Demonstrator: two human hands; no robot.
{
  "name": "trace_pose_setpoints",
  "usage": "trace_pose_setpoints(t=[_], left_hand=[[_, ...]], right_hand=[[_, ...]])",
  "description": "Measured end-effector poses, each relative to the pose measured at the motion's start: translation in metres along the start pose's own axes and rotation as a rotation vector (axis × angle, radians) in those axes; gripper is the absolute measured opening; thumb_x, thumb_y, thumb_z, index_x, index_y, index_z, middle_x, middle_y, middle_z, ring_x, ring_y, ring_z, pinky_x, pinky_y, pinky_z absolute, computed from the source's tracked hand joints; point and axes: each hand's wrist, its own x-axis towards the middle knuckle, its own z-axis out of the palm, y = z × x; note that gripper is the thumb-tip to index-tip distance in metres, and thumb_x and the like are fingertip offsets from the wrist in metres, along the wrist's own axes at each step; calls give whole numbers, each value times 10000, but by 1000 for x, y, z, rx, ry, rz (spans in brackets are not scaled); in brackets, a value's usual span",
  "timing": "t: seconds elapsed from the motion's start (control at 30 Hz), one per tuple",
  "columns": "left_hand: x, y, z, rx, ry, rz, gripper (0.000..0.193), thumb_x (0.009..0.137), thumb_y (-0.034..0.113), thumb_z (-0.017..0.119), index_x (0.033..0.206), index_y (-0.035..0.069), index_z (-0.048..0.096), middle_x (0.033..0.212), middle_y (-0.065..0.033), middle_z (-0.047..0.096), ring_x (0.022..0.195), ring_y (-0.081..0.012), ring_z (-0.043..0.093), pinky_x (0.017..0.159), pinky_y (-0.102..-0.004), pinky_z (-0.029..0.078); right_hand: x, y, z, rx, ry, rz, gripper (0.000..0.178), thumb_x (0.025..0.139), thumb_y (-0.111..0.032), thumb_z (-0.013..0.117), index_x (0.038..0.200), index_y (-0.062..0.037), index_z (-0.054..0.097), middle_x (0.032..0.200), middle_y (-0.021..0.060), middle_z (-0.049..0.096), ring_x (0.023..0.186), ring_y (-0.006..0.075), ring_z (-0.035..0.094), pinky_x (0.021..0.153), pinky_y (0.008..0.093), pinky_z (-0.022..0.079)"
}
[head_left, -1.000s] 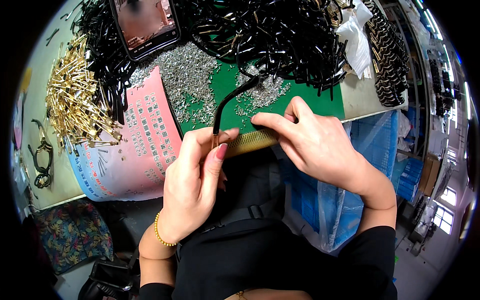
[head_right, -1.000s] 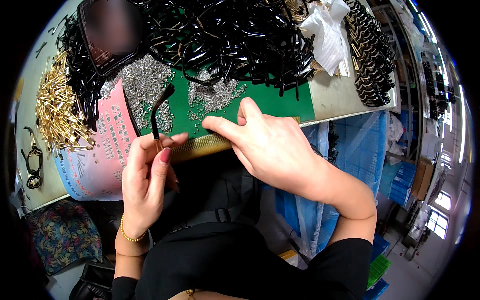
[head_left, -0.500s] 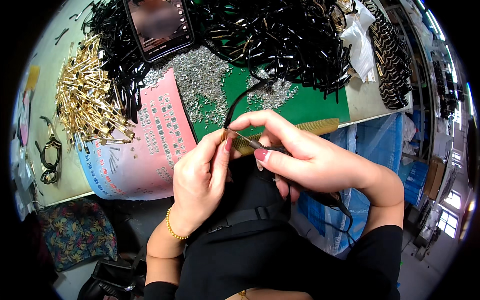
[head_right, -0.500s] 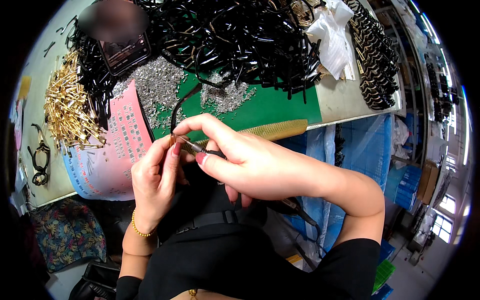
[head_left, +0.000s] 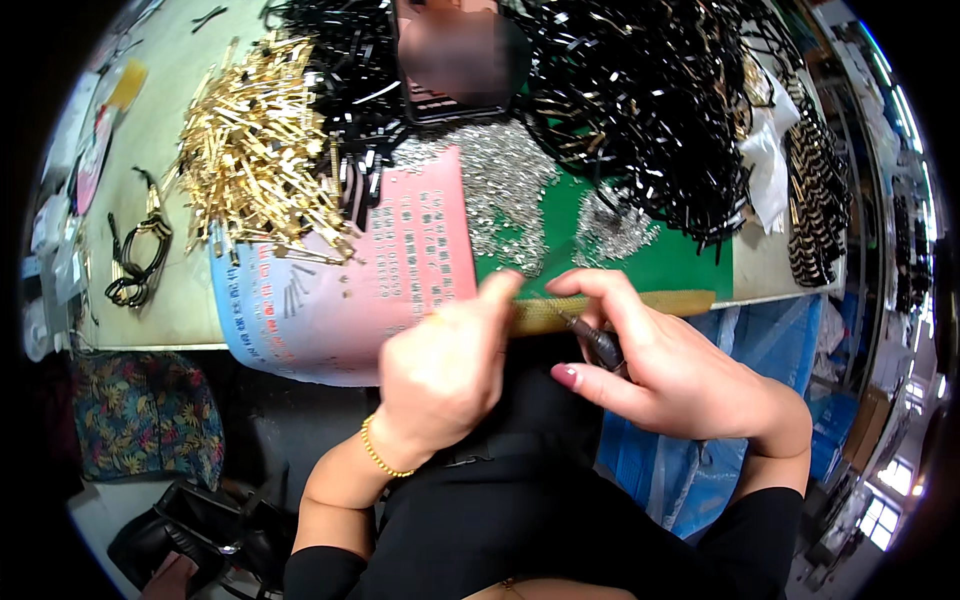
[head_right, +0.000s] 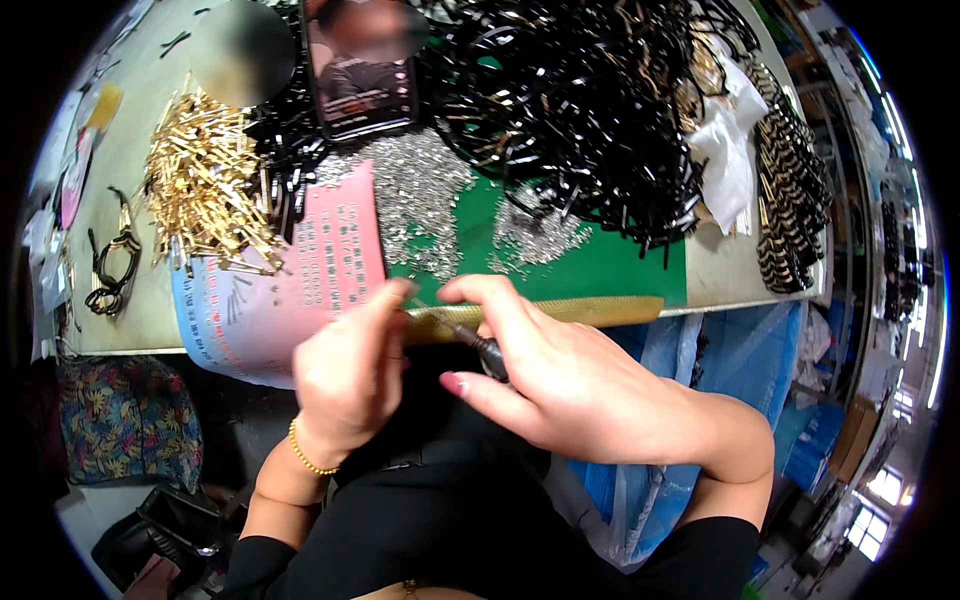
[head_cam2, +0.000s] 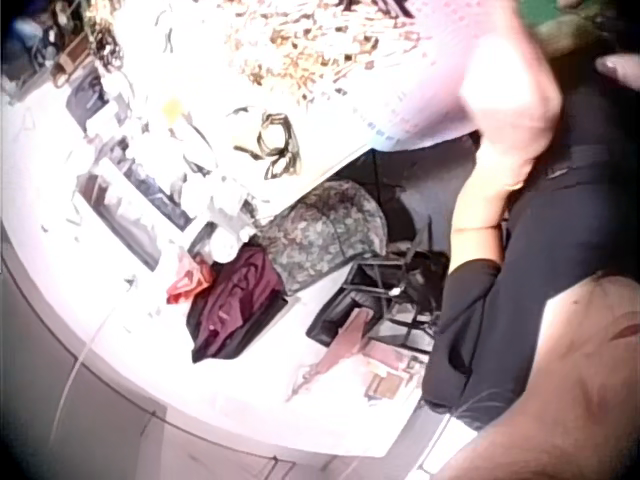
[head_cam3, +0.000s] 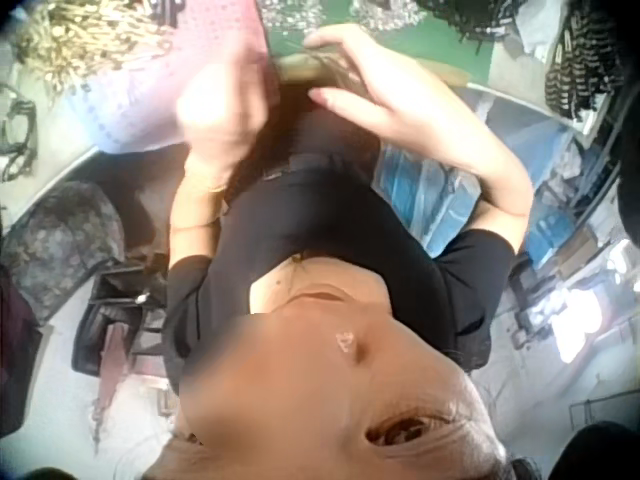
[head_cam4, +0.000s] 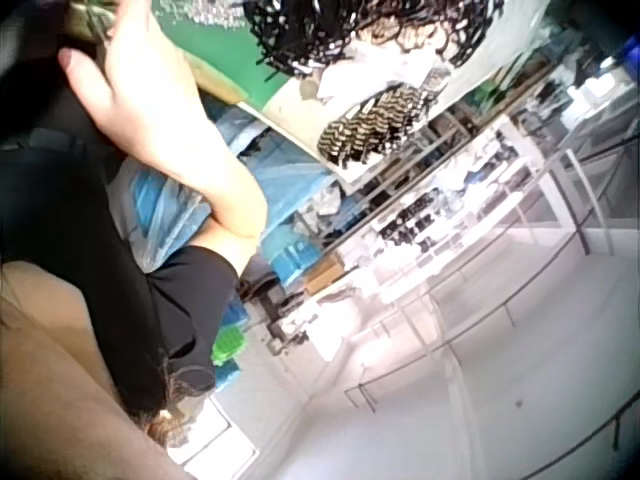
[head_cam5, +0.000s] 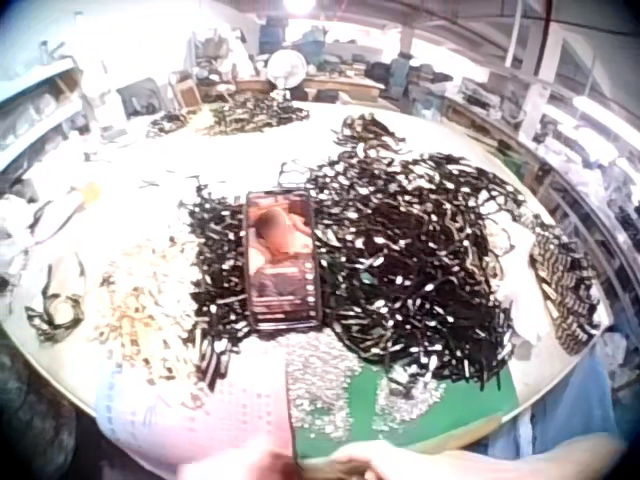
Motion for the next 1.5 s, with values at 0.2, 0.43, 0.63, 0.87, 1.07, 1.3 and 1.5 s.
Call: trace_pose_setpoints(t=[0.2, 0.43, 0.63, 0.87, 1.07, 1.3, 1.5], left_hand=[[8, -46, -36, -635, 540, -551, 161, 1068, 55, 498, 1188, -28, 566, 1101, -83, 655, 849, -124, 626, 813, -260, 528], [17, -74, -53, -100, 247, -534, 216, 924, 80, 718, 1122, 14, 663, 899, -86, 582, 733, -159, 541, 658, -281, 447], [47, -83, -31, 125, 217, -510, 129, 909, 122, 717, 930, 13, 651, 900, -157, 652, 810, -350, 646, 738, -433, 517], [33, -97, -51, -539, 519, -544, 136, 1065, 49, 536, 1129, -28, 629, 897, -27, 674, 696, -30, 515, 594, -188, 380], [18, -10, -34, -245, 131, -133, 245, 939, -12, 647, 1185, -17, 644, 911, -97, 661, 685, -190, 552, 597, -313, 445], [6, 31, 0, -488, -23, -133, 246, 840, -45, 757, 1066, 18, 681, 847, -92, 637, 659, -249, 555, 568, -355, 465], [4, 36, 6, -506, -263, -226, 297, 900, 21, 726, 1190, 59, 675, 804, -111, 561, 719, -276, 624, 631, -365, 494]], right_hand=[[107, -15, 14, -622, 361, -346, 228, 936, -133, 628, 1107, 5, 567, 986, 189, 619, 793, 398, 680, 685, 484, 556], [193, -50, 26, -894, 507, -452, 143, 819, -36, 636, 925, 32, 569, 905, 195, 612, 704, 372, 676, 603, 436, 580], [167, -49, 8, -733, 512, -486, 171, 876, -113, 661, 932, 9, 555, 898, 198, 642, 811, 398, 683, 693, 471, 560], [69, -25, -19, 71, 259, -342, 303, 947, -145, 707, 1203, 8, 656, 840, 24, 647, 757, 72, 557, 687, 249, 472], [12, 18, 11, 632, 322, -205, 122, 923, -31, 747, 1016, -7, 672, 954, 32, 694, 864, 61, 615, 767, 229, 481], [-11, 44, 31, 898, 478, -183, 136, 945, -9, 720, 1006, -29, 601, 987, 93, 742, 655, 36, 598, 526, 184, 477], [-18, 52, 37, 931, 511, -86, 124, 944, -39, 737, 996, -38, 624, 851, 24, 661, 613, 44, 585, 518, 191, 458]])
